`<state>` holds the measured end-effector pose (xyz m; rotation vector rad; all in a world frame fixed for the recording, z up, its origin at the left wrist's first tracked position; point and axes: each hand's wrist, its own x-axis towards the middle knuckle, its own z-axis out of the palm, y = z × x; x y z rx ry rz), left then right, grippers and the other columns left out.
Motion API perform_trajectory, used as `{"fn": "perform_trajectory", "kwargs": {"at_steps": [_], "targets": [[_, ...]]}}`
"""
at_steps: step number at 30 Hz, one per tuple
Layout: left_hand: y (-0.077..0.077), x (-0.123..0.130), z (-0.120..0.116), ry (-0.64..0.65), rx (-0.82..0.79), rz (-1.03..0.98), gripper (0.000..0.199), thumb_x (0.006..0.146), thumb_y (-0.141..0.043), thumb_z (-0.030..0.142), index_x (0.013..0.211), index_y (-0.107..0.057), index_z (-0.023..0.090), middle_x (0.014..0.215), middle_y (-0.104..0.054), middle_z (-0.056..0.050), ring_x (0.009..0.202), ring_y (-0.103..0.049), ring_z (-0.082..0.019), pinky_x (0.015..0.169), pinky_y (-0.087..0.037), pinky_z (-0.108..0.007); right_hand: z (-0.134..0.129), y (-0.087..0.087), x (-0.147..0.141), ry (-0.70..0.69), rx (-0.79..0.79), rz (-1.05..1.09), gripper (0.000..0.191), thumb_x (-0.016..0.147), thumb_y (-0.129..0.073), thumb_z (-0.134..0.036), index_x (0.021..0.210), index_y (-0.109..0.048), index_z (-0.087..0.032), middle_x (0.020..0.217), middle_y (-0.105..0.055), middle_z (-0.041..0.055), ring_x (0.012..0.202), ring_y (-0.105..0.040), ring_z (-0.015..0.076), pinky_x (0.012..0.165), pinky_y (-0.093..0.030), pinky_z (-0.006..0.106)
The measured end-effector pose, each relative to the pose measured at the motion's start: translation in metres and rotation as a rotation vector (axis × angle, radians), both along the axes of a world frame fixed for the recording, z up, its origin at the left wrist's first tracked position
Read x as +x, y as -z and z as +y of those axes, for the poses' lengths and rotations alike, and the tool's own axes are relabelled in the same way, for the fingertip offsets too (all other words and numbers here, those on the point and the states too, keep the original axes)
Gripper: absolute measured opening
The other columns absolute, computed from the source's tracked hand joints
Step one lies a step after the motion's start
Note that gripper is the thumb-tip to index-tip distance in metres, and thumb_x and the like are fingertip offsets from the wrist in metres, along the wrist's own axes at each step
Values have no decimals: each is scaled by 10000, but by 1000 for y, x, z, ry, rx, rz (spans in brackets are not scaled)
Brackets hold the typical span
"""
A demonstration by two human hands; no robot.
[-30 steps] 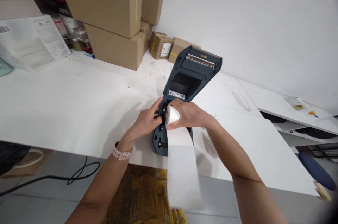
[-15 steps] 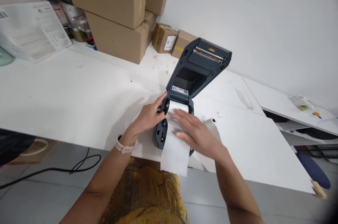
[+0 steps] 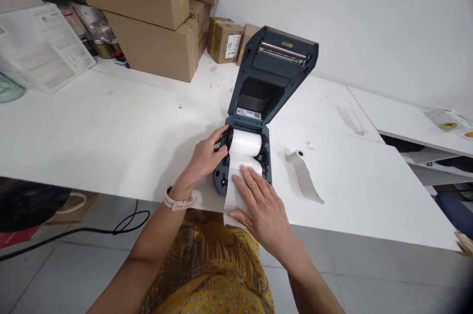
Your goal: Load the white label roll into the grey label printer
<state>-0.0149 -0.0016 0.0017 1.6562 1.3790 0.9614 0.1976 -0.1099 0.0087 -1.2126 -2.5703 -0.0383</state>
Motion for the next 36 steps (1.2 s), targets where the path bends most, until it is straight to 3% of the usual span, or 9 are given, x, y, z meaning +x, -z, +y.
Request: {"fn": "perform_trajectory", "kwargs": {"at_steps": [8,14,17,23,26,28,30,33,36], "targets": [[7,4,-8,-14,-28,-163,615,985,-555,393,1571,-469,224,1582,-557,-138,1466,-528,-317,1159,-498,-480,-6,5,-13,61,28,-14,845,990,-545,-624,1652,-307,-156,1679,-405,191,1567,-403,350,1163,-511,503],[0,18,-40,-13,-105,-205,809,933,-676,445,1635,-328,244,1725,-346,-113,1597,-332,-309,1320,-270,-509,-6,5,-17,80,15,-17,937,930,-624,-662,1636,-351,-110,1663,-424,210,1558,-412,373,1184,-502,529],[-1,20,-44,1,-118,-231,787,943,-662,416,1637,-325,261,1738,-317,-98,1610,-304,-298,1322,-269,-498,-5,7,-22,109,4,-19,958,923,-623,-677,1645,-340,-115,1670,-415,203,1556,-415,373,1194,-503,515],[-1,20,-49,-3,-118,-258,792,943,-665,412,1639,-305,294,1728,-344,-78,1601,-329,-288,1314,-297,-482,-10,0,-12,98,-106,43,1068,958,-649,-570,1697,83,-324,1726,-288,71,1594,-325,316,1195,-527,552],[2,23,-62,-33,-148,-307,848,952,-669,473,1661,-232,314,1755,-282,-71,1609,-310,-291,1299,-338,-469,-6,-22,13,-65,-257,164,973,948,-658,-578,1673,-15,-484,1688,-379,-38,1558,-413,270,1175,-562,537],[7,24,-68,-51,-175,-345,905,949,-671,525,1676,-171,325,1772,-232,-77,1612,-302,-307,1279,-378,-467,13,-45,32,-194,-320,318,752,963,-646,-578,1625,-294,-523,1566,-582,-59,1461,-563,266,1163,-567,517],[13,23,-70,-47,-193,-357,966,943,-669,569,1688,-99,341,1781,-195,-87,1608,-309,-325,1253,-416,-473,50,-69,47,-114,-176,547,533,1015,-594,-533,1533,-510,-436,1500,-654,-36,1433,-591,272,1194,-513,499],[19,22,-71,-38,-187,-334,1026,930,-671,601,1694,-36,343,1781,-190,-100,1600,-326,-332,1238,-435,-464,131,-103,56,239,159,851,640,1050,-448,-628,1596,-418,-296,1676,-444,65,1558,-426,272,1282,-363,482],[19,21,-77,-46,-210,-321,1059,918,-685,598,1694,-15,332,1773,-217,-113,1581,-368,-327,1236,-436,-460,203,-128,51,273,-68,962,646,1092,-161,-631,1637,-289,-309,1719,-368,44,1576,-390,214,1260,-382,465]]}}
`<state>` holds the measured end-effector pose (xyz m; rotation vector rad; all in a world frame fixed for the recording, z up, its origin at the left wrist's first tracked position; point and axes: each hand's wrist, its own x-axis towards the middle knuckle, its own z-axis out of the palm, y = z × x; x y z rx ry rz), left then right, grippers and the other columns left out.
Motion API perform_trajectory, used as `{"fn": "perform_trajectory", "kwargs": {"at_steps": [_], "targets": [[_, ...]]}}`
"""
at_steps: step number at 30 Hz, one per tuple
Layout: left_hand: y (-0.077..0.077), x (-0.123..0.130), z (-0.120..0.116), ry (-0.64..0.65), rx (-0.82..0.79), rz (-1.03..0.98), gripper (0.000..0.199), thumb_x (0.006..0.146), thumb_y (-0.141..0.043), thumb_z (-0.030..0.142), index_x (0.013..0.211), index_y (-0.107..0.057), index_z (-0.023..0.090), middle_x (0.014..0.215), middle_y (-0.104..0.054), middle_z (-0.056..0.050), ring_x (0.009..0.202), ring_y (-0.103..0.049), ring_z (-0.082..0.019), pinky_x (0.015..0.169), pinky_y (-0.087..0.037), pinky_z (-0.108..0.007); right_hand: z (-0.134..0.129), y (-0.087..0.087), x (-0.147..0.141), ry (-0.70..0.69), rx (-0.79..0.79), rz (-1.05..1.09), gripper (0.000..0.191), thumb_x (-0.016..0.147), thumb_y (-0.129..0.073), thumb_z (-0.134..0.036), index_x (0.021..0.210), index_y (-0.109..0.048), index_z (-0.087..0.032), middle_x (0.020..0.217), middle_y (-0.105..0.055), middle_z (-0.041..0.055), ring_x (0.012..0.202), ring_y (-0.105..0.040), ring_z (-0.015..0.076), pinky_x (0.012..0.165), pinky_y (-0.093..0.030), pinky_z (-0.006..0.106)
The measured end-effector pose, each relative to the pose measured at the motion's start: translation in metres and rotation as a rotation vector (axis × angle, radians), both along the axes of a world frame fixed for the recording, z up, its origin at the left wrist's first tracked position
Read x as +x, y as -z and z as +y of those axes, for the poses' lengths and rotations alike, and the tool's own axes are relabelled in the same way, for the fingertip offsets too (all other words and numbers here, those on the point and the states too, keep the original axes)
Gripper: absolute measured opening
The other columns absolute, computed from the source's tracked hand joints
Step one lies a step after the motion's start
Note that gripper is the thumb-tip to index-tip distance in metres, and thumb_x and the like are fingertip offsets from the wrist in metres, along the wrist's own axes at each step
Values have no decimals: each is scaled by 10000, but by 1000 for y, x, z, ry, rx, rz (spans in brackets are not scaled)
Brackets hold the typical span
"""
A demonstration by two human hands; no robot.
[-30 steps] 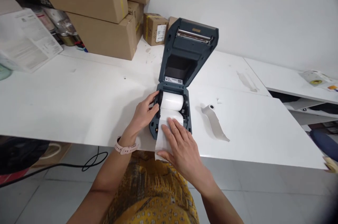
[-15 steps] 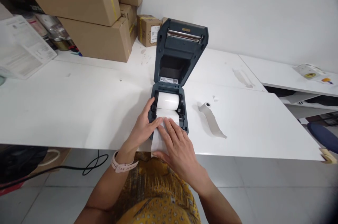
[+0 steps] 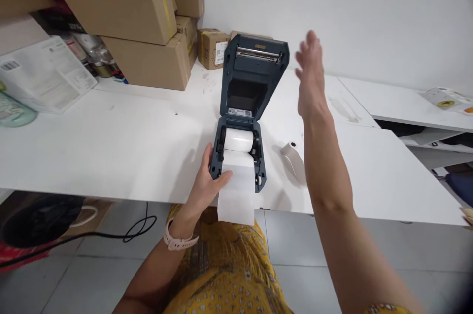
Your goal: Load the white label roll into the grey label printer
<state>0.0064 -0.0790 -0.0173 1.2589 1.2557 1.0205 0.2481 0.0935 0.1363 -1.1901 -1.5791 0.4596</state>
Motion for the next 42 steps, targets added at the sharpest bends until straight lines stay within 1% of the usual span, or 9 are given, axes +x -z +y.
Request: {"fn": "perform_trajectory", "kwargs": {"at_steps": [2,5,9,15,20,22,26,29,42], "targets": [[-2,0,-10,7,-18,6,1071,916,-688,602,1693,0,336,1772,-218,-117,1574,-381,-326,1240,-429,-471,20,-8,-7,-114,-91,59,665,1090,-96,-614,1576,-405,-280,1619,-510,46,1522,-469,234,1213,-449,489],[-3,-1,-26,13,-14,3,1098,908,-704,605,1690,26,355,1779,-187,-116,1590,-347,-330,1257,-399,-484,-6,-2,-18,-91,47,89,623,1095,-173,-612,1382,-586,-244,1450,-637,67,1403,-566,241,1189,-470,467],[4,-1,-40,15,-3,-12,1161,879,-760,572,1683,59,392,1788,-145,-97,1621,-271,-326,1300,-313,-499,-98,41,-30,8,238,-2,407,1103,-344,-515,1188,-675,-295,1247,-709,51,1195,-653,230,1085,-531,445],[15,-5,-41,33,54,-85,1253,853,-753,648,1666,161,381,1782,-154,-122,1622,-258,-349,1320,-265,-536,-183,112,-36,-119,171,-301,318,1029,-468,-275,1251,-694,-301,1384,-714,58,1404,-589,294,1216,-412,603],[-4,-6,-18,-32,118,-86,967,968,-502,735,1685,43,385,1800,-98,-60,1653,-160,-314,1293,-349,-475,-184,127,-35,-60,92,-111,227,1031,-510,-328,1093,-729,-332,1263,-778,17,1372,-616,271,1284,-311,626],[-12,-3,-8,-44,91,-122,895,990,-500,696,1691,-57,361,1790,-165,-60,1647,-193,-311,1281,-376,-456,-178,131,-36,-31,54,23,236,1009,-572,-435,1189,-698,-352,1397,-707,16,1441,-552,279,1292,-297,624],[-12,-1,1,-59,88,-228,837,968,-628,582,1666,-238,336,1732,-339,-86,1579,-364,-347,1232,-446,-502,-171,154,-41,-102,-139,314,856,872,-652,-721,1601,-351,-387,1736,-312,30,1608,-297,345,1287,-309,630],[-3,-3,-1,-86,154,-224,853,922,-715,533,1645,-310,335,1674,-441,-103,1536,-433,-359,1232,-435,-540,-174,173,-45,-183,-315,457,1045,823,-650,-798,1665,-186,-386,1751,-267,49,1598,-308,370,1280,-332,634],[9,-1,-2,-103,283,-127,741,925,-691,546,1575,-420,316,1615,-485,-105,1484,-471,-338,1190,-442,-520,-180,175,-54,-119,-233,408,1018,878,-587,-785,1680,-115,-371,1787,-146,44,1652,-171,357,1316,-273,627]]}}
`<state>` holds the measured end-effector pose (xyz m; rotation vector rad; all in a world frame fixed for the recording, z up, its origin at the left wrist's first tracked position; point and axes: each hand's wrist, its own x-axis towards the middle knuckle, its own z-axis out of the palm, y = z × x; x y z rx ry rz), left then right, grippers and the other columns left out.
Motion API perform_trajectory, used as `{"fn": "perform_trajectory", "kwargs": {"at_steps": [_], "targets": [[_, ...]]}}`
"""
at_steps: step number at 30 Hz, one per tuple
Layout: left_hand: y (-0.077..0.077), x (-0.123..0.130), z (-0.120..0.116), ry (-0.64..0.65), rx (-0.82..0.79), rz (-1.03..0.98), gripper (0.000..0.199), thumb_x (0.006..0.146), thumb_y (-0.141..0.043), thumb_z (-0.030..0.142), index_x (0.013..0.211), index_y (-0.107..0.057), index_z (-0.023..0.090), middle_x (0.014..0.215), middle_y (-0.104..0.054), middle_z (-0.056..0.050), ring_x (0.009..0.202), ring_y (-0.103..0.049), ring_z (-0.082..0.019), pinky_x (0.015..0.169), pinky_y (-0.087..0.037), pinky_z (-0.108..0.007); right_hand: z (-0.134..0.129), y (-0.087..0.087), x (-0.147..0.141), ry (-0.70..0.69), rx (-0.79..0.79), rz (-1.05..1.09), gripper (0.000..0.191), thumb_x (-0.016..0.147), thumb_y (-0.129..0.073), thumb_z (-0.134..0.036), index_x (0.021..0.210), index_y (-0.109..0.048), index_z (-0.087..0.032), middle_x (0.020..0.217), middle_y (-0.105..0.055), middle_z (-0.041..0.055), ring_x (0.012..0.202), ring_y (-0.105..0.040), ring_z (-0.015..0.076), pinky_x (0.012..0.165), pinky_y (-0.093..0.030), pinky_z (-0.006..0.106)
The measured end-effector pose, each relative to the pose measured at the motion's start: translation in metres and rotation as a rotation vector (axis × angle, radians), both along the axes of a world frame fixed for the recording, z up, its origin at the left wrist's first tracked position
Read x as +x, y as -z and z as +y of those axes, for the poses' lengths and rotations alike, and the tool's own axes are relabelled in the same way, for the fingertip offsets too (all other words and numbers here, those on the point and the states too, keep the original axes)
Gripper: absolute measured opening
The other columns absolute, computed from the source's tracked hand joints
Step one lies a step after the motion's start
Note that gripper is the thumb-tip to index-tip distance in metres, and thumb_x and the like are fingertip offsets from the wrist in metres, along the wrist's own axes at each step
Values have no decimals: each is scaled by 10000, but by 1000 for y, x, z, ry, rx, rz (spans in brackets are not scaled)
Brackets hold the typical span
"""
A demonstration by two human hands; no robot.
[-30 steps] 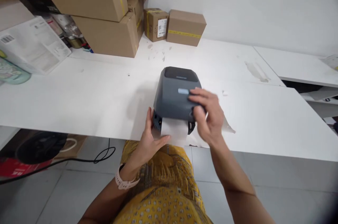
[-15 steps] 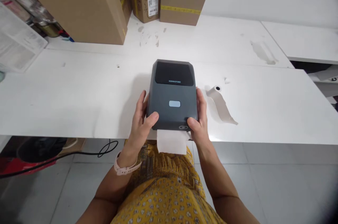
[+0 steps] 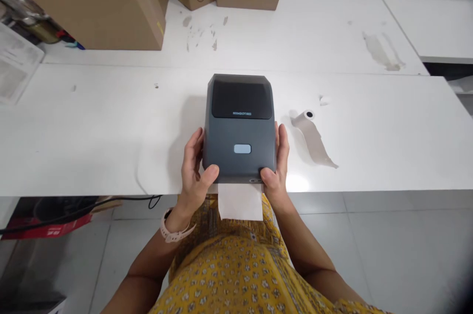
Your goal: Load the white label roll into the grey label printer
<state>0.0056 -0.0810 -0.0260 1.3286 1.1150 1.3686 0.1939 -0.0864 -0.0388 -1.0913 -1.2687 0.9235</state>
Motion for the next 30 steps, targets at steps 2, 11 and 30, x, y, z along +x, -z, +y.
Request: {"fn": "perform_trajectory", "kwargs": {"at_steps": [2,11,30], "targets": [[2,-1,-15,-155,82,31,642,928,-695,506,1503,-475,324,1497,-574,-95,1351,-570,-304,1077,-507,-476,1,1,2,1,13,-33,996,886,-567,-787,1677,-141,-355,1773,-198,59,1643,-207,352,1312,-287,615],[0,8,-80,124,-410,-9,461,910,-652,600,703,-531,206,615,-428,30,581,-385,-120,560,-340,-289,7,14,4,23,32,-64,1000,864,-527,-825,1669,-178,-344,1737,-279,74,1597,-309,360,1283,-329,615],[-13,-14,-62,-143,-66,75,361,1014,-556,398,728,-662,205,585,-439,30,538,-394,-119,511,-333,-262,-9,-47,8,157,366,-739,342,1055,-499,-451,1370,-630,-433,1777,-170,-121,1662,-51,390,1304,-102,707]]}}
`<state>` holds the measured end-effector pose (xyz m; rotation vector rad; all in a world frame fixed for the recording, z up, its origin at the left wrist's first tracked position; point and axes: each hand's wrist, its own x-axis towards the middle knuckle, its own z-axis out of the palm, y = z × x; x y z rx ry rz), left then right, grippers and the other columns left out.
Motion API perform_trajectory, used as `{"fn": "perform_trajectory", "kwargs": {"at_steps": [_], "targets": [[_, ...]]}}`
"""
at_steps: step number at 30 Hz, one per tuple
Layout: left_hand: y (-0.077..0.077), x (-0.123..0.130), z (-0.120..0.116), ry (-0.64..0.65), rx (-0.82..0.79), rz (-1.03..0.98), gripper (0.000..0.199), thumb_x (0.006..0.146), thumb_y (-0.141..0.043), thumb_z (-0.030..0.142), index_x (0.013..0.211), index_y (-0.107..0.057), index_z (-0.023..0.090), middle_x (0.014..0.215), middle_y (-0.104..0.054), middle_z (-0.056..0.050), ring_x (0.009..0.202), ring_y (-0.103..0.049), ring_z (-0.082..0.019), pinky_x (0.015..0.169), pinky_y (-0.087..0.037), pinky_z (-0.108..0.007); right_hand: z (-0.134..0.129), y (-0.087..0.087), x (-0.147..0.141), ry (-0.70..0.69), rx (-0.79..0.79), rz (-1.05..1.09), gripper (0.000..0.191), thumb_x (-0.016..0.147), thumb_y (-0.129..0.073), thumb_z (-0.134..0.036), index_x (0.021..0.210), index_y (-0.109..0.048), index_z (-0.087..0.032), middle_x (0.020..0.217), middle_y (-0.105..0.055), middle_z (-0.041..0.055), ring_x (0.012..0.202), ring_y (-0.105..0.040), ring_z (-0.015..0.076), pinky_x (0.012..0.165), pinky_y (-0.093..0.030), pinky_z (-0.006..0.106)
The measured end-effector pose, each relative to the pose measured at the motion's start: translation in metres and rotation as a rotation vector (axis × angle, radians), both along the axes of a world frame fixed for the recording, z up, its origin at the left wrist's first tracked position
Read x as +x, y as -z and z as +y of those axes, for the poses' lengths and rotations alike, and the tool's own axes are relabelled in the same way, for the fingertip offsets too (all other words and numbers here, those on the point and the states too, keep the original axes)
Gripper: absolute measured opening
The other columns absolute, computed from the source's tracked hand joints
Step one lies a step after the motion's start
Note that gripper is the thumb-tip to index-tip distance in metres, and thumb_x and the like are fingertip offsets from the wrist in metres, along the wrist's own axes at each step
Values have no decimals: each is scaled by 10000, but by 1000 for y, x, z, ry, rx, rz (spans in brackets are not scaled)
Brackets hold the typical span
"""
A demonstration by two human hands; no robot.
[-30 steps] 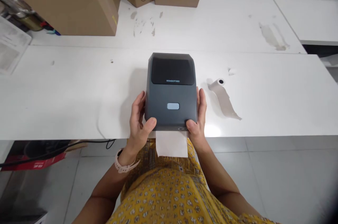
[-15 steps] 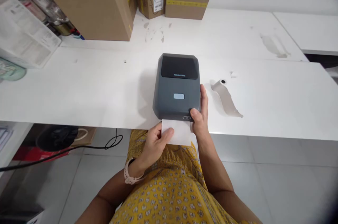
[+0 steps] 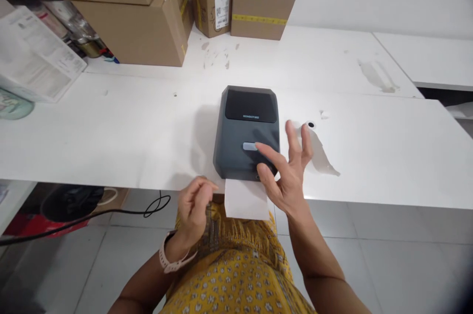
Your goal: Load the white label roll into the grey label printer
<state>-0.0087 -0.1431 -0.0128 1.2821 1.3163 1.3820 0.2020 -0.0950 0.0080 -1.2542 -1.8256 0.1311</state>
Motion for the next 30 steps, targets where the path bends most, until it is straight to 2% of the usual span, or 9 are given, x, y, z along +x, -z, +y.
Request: {"fn": "perform_trajectory", "kwargs": {"at_steps": [3,6,10,12,15,18,21,24,30], "targets": [[-4,-7,19,-192,163,-26,207,998,-583,333,892,-725,226,699,-578,5,623,-508,-138,578,-436,-271,4,-19,3,-49,-65,-170,385,1040,-450,-617,1280,-688,-433,1711,-364,-112,1651,-107,412,1299,-19,735],[-6,-7,37,-273,192,4,146,987,-614,311,952,-730,228,877,-681,-22,768,-610,-156,674,-508,-283,13,-29,3,-110,-132,-214,444,1028,-408,-682,1190,-714,-403,1638,-491,-104,1645,-162,398,1300,50,737],[-1,1,48,-221,194,30,206,1002,-616,355,1154,-716,259,1178,-713,-50,1103,-672,-218,911,-574,-352,24,-35,1,-202,-160,-217,451,1043,-400,-659,1056,-719,-341,1582,-570,-76,1633,-238,363,1305,77,720],[2,7,46,-135,161,37,314,1020,-597,394,1300,-679,279,1376,-664,-74,1287,-623,-258,1080,-533,-421,25,-35,0,-205,-164,-224,460,1041,-399,-666,1071,-716,-334,1583,-573,-59,1633,-244,355,1306,76,711],[7,14,39,-16,98,20,459,1059,-531,422,1503,-555,309,1597,-520,-85,1465,-507,-290,1229,-424,-487,19,-27,2,-165,-143,-206,475,1031,-388,-692,1148,-705,-357,1609,-544,-50,1638,-228,347,1306,65,706],[11,14,33,20,91,25,508,1088,-466,421,1589,-458,338,1684,-425,-59,1551,-409,-281,1295,-340,-497,7,-4,6,-93,-126,-15,498,1024,-389,-707,1302,-653,-390,1689,-432,-38,1643,-207,348,1304,-56,721],[16,13,31,35,140,83,516,1097,-432,438,1606,-437,355,1713,-385,-29,1605,-319,-256,1334,-272,-477,-5,24,6,-6,-190,308,597,1043,-293,-701,1518,-495,-400,1732,-347,-2,1644,-213,331,1288,-215,705],[21,15,31,40,200,114,555,1095,-403,486,1629,-401,337,1734,-343,-32,1639,-231,-261,1343,-239,-496,-15,41,0,9,-293,465,694,1041,-248,-713,1654,-282,-390,1755,-285,32,1640,-229,326,1293,-256,685],[16,18,42,13,267,-10,586,1077,-349,575,1592,-478,327,1741,-326,-2,1643,-208,-294,1347,-229,-517,-16,30,-1,1,-294,444,728,1018,-240,-747,1670,-227,-424,1762,-261,16,1638,-220,364,1317,-201,693]]}}
